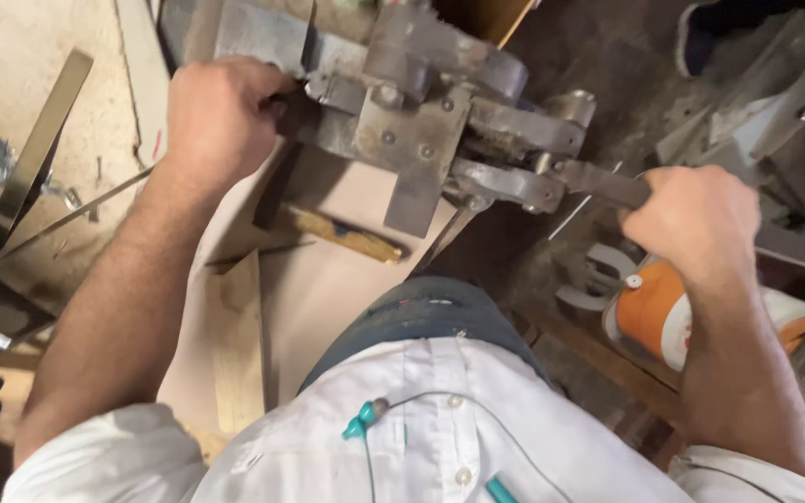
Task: The person assembles a small wooden frame by joining four pieces of wood using a manual press and a hammer. They repeatedly align the pieces, press them together, and tap the joints to secure the assembly.
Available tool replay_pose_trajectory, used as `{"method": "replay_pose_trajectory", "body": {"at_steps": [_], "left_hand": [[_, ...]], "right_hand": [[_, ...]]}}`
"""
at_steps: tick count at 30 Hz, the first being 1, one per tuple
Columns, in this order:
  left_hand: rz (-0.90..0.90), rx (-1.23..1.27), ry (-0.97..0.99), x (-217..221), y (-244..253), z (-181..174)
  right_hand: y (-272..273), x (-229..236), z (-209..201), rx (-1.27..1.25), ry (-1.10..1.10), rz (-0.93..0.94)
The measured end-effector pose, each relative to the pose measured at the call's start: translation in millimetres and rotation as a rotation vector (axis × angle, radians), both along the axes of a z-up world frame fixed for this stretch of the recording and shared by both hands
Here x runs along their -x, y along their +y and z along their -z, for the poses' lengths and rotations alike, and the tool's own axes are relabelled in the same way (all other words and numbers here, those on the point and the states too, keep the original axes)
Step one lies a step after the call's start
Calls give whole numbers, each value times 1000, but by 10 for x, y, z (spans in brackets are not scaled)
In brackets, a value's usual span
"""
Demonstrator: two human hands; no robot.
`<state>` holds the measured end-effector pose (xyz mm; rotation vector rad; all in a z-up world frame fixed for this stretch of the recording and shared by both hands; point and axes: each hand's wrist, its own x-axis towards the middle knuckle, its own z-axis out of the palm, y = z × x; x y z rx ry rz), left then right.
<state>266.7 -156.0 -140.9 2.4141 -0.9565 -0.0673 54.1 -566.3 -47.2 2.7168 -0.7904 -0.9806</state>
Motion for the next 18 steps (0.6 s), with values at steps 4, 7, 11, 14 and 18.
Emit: {"method": "replay_pose_trajectory", "body": {"at_steps": [4, 7, 11, 14, 18], "left_hand": [[11, 1, -87, -61, 9, -38], [-5, 11, -91, -33, -3, -103], [45, 84, -229, 124, -20, -438], [88, 127, -310, 428, -57, -843], [144, 212, -287, 1114, -61, -1279]], "right_hand": [[-16, -79, 17, -16, -29, -40], [17, -4, -83, 10, -12, -23], [4, -28, -83, 51, 16, -48], [82, 34, -45, -62, -89, -74], [304, 179, -244, -274, -760, -550]]}}
